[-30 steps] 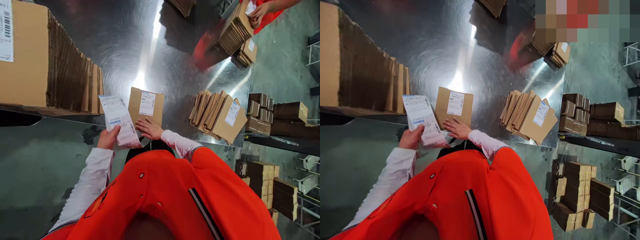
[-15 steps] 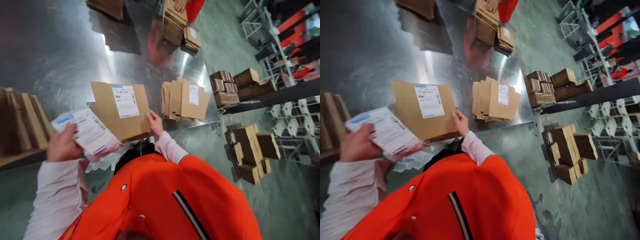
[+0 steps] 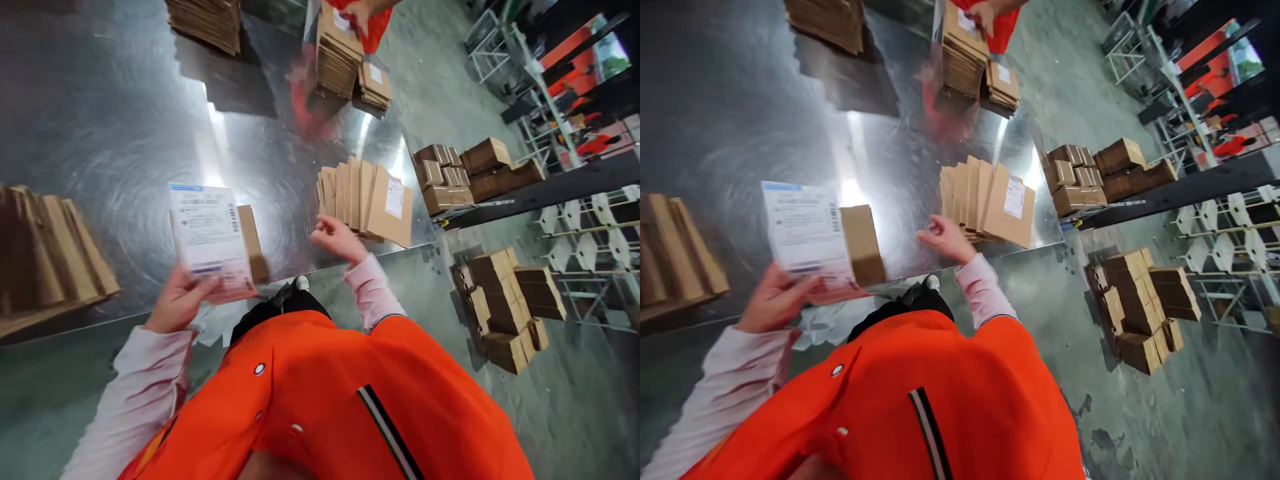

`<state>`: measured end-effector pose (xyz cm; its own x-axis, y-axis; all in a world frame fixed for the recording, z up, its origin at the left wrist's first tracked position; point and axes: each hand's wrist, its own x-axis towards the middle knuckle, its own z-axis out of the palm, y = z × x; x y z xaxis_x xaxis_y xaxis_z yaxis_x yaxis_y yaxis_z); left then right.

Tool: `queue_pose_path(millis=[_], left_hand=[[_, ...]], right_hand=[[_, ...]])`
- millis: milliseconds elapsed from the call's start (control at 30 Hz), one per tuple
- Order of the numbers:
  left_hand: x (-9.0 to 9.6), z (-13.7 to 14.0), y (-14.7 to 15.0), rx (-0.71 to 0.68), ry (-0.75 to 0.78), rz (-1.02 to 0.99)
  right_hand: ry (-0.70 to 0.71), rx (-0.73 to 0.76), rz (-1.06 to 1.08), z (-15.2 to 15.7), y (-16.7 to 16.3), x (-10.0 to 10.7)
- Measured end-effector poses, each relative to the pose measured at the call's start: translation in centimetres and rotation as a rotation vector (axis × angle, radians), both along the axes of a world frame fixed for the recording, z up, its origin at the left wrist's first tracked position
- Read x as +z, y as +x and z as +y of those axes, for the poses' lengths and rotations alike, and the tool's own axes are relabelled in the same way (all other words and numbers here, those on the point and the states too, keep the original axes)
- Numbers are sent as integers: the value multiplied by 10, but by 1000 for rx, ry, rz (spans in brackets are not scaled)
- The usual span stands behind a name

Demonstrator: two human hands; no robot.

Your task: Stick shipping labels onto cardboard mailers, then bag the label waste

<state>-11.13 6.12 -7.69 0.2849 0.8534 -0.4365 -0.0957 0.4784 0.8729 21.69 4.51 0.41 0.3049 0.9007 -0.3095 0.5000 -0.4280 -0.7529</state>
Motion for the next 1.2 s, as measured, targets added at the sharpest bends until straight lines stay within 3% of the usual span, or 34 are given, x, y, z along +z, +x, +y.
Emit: queue_pose_path(millis=[67, 133, 233, 300, 467, 600, 700, 767, 867, 1000, 1100, 1200], left_hand=[[0, -8, 4, -110, -83, 40], [0, -14, 6, -121, -160, 44], [-4, -19, 4, 149, -200, 66], [-8, -22, 3, 288, -218, 126], [-23, -33, 9, 232, -271, 243], [-47, -41, 22, 335, -355, 199], [-62, -39, 32, 399, -432, 99], [-67, -35, 36, 390, -479, 25], [-70, -30, 36, 422, -529, -1], [-79, -28, 26, 459, -433, 74], [-86, -27, 20, 433, -334, 174], [-89, -22, 22, 438, -333, 267]], right_hand=[[-123, 132, 422, 1, -71, -40], [-141, 80, 594, -9, -123, -66], [-242, 126, 642, -22, -157, -81], [-248, 200, 598, -18, -159, -81], [-95, 337, 241, 18, -153, -76], [-156, 449, 51, 33, -154, -82], [-113, 459, -30, 47, -156, -96], [-110, 468, -51, 62, -156, -108], [-256, 545, 44, 82, -155, -121], [-396, 698, 210, 82, -150, -127], [-350, 587, 204, 67, -150, -124], [-272, 442, 145, 57, -154, -120]])
